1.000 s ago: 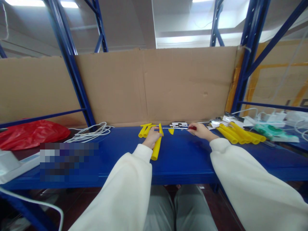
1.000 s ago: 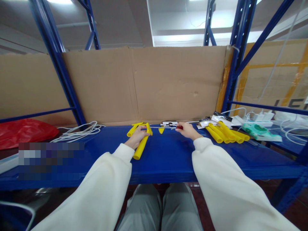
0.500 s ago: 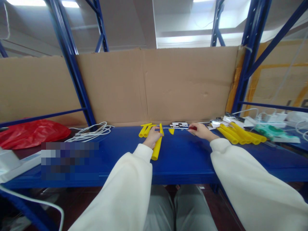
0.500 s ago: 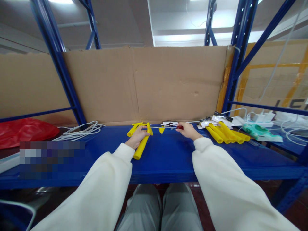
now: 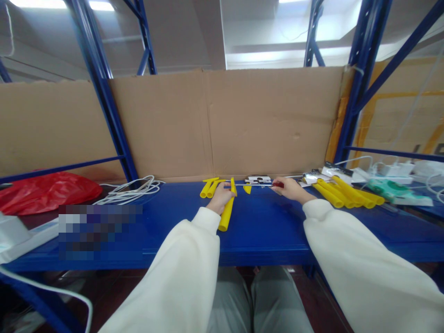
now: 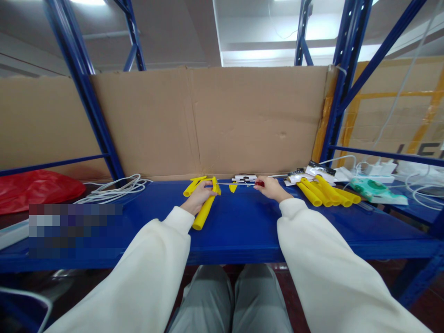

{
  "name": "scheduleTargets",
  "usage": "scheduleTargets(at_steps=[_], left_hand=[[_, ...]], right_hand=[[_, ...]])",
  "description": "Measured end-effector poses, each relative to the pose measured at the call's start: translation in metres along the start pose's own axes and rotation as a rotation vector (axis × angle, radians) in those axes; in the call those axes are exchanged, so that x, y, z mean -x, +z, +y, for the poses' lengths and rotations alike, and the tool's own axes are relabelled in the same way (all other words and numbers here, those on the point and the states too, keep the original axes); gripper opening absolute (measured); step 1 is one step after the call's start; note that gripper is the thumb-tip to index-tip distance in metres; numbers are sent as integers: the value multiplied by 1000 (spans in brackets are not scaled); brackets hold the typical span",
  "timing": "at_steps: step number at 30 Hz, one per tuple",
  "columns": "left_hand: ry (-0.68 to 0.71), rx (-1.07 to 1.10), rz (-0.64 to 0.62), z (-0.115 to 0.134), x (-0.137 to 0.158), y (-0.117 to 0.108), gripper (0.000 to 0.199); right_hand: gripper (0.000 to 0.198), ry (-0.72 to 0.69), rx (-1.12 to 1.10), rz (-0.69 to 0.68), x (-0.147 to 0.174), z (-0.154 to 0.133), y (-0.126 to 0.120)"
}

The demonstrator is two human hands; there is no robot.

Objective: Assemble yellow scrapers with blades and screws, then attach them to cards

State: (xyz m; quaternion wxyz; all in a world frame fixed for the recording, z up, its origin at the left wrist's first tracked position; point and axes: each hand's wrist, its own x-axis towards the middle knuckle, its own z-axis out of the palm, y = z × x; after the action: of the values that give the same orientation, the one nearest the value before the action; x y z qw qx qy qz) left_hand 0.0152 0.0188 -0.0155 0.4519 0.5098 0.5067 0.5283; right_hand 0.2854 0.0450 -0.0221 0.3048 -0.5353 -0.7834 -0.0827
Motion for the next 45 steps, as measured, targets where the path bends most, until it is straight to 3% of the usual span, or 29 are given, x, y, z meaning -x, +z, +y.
scheduleTargets(at_steps=[45], left_hand=[[-8, -10, -24, 1, 2, 0, 46]], right_hand=[[13, 17, 59, 24, 0, 2, 0]])
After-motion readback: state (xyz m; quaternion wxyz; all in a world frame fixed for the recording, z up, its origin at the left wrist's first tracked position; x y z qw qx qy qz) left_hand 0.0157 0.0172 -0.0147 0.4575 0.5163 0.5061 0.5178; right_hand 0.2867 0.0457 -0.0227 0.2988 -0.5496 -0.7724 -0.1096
